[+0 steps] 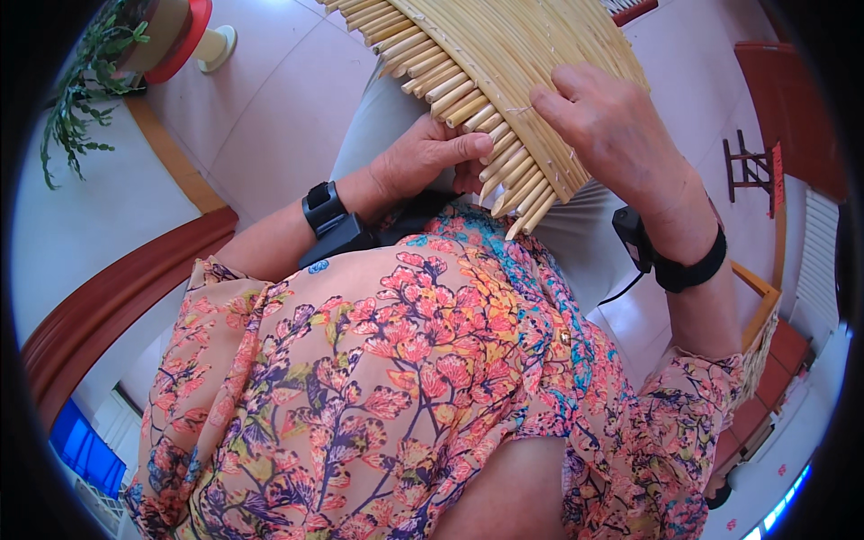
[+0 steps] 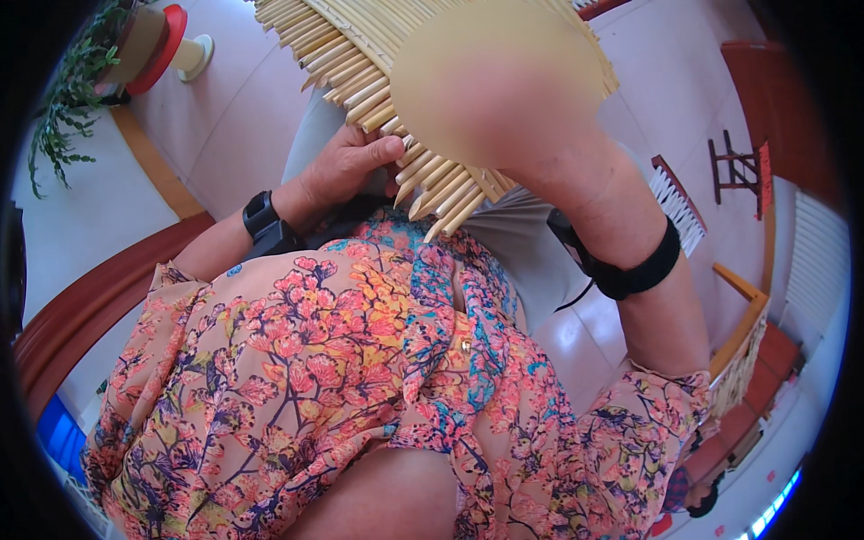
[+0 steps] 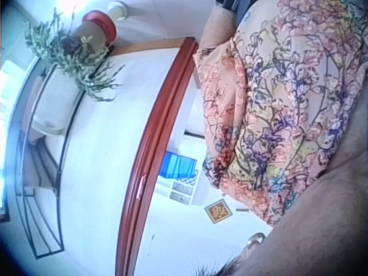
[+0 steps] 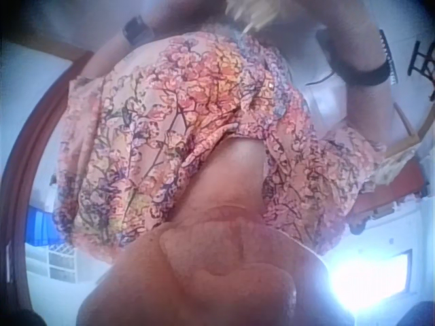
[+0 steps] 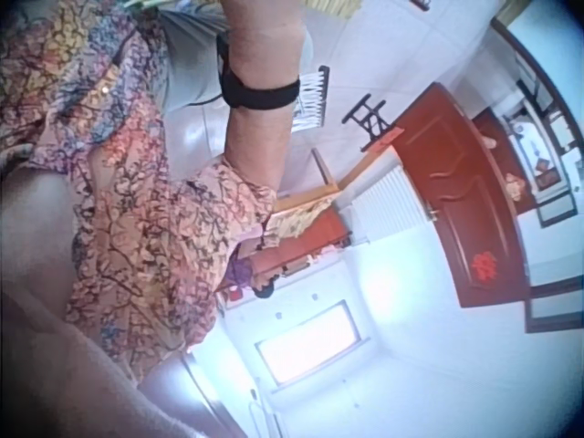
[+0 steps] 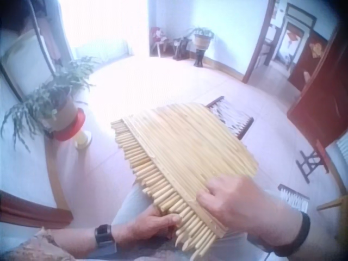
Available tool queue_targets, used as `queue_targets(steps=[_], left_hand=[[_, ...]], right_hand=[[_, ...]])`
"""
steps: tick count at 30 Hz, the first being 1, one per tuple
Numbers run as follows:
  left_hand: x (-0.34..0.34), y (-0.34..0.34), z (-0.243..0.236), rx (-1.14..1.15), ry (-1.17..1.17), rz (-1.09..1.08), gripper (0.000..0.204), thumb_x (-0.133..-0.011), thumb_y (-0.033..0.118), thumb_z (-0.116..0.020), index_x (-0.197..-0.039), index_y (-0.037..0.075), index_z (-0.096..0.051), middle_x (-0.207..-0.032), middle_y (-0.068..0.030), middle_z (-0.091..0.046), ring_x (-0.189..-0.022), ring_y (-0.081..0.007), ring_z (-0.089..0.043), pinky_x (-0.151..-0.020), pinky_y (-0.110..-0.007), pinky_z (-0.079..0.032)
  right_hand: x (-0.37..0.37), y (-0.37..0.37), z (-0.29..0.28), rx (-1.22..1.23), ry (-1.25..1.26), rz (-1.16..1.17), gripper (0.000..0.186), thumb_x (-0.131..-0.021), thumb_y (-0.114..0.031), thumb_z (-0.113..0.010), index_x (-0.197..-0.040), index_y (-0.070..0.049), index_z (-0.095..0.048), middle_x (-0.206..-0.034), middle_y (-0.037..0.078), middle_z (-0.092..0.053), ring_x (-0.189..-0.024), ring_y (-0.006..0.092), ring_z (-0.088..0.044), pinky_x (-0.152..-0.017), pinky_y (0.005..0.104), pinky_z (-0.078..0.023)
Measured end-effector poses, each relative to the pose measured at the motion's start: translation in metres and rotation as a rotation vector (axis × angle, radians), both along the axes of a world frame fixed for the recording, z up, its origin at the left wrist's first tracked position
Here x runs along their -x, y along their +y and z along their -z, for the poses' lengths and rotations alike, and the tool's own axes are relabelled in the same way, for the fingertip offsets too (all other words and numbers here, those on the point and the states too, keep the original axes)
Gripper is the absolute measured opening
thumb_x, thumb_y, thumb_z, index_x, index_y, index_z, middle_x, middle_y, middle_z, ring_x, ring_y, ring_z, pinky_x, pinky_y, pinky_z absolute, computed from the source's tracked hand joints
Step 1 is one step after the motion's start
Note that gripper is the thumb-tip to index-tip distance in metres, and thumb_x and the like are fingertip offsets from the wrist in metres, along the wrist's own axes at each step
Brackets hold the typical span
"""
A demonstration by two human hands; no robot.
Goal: The recorder is seen sewing or weaving together individual reeds or bamboo sticks to create a mat.
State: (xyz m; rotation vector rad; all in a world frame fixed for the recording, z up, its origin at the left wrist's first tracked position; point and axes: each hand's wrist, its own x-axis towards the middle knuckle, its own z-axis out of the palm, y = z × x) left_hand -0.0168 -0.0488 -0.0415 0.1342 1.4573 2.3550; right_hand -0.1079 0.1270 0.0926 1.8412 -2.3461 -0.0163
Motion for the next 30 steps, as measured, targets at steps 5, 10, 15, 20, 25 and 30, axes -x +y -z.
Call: queue_targets(steps=[5, 10, 15, 20, 25, 30], left_hand=[[0.000, -0.001, -0.001, -0.019, 0.026, 0.008, 0.030, -0.090, 0.031, -0.057, -0.080, 0.003, -0.060, -0.062, -0.0051, -0.062, -0.052, -0.0105, -0.057, -0.049, -0.022, -0.046], [-0.001, -0.001, 0.000, -0.025, 0.039, 0.029, 0.031, -0.090, 0.032, -0.057, -0.082, 0.003, -0.061, -0.062, -0.0052, -0.062, -0.052, -0.0103, -0.057, -0.049, -0.022, -0.046], [-0.001, -0.001, -0.007, -0.034, 0.030, 0.045, 0.033, -0.091, 0.033, -0.056, -0.082, 0.002, -0.061, -0.062, -0.0054, -0.063, -0.052, -0.0105, -0.058, -0.049, -0.022, -0.046], [-0.001, -0.004, -0.012, -0.019, 0.032, 0.095, 0.033, -0.091, 0.033, -0.056, -0.083, 0.001, -0.062, -0.062, -0.0059, -0.063, -0.052, -0.0114, -0.058, -0.049, -0.023, -0.047], [-0.002, -0.002, -0.013, -0.036, 0.008, 0.074, 0.033, -0.090, 0.032, -0.057, -0.084, 0.000, -0.061, -0.062, -0.0063, -0.062, -0.051, -0.0118, -0.058, -0.049, -0.023, -0.047], [-0.002, 0.000, -0.015, -0.067, 0.000, 0.053, 0.032, -0.090, 0.031, -0.058, -0.085, 0.000, -0.061, -0.062, -0.0066, -0.062, -0.051, -0.0119, -0.058, -0.048, -0.023, -0.047]], right_hand=[[0.006, -0.004, -0.002, -0.031, 0.013, -0.076, 0.004, -0.073, -0.011, -0.055, -0.074, -0.008, -0.056, -0.075, 0.007, -0.054, -0.075, 0.0225, -0.060, -0.063, 0.0317, -0.050], [0.011, -0.013, -0.007, -0.083, 0.041, -0.158, 0.004, -0.072, -0.011, -0.056, -0.072, -0.007, -0.057, -0.075, 0.007, -0.055, -0.075, 0.0213, -0.060, -0.064, 0.0309, -0.049], [0.013, -0.017, -0.010, -0.146, 0.052, -0.223, 0.004, -0.071, -0.011, -0.057, -0.071, -0.007, -0.057, -0.074, 0.006, -0.055, -0.075, 0.0203, -0.059, -0.065, 0.0301, -0.049], [0.011, -0.019, -0.014, -0.150, 0.033, -0.234, 0.003, -0.070, -0.010, -0.058, -0.070, -0.007, -0.057, -0.073, 0.005, -0.054, -0.075, 0.0198, -0.058, -0.065, 0.0293, -0.049], [0.011, -0.021, -0.013, -0.170, 0.040, -0.248, 0.003, -0.070, -0.010, -0.058, -0.071, -0.007, -0.058, -0.073, 0.005, -0.054, -0.074, 0.0195, -0.058, -0.065, 0.0293, -0.049], [0.012, -0.020, -0.011, -0.187, 0.019, -0.242, 0.003, -0.070, -0.009, -0.057, -0.071, -0.007, -0.058, -0.073, 0.005, -0.054, -0.073, 0.0195, -0.057, -0.065, 0.0291, -0.049]])
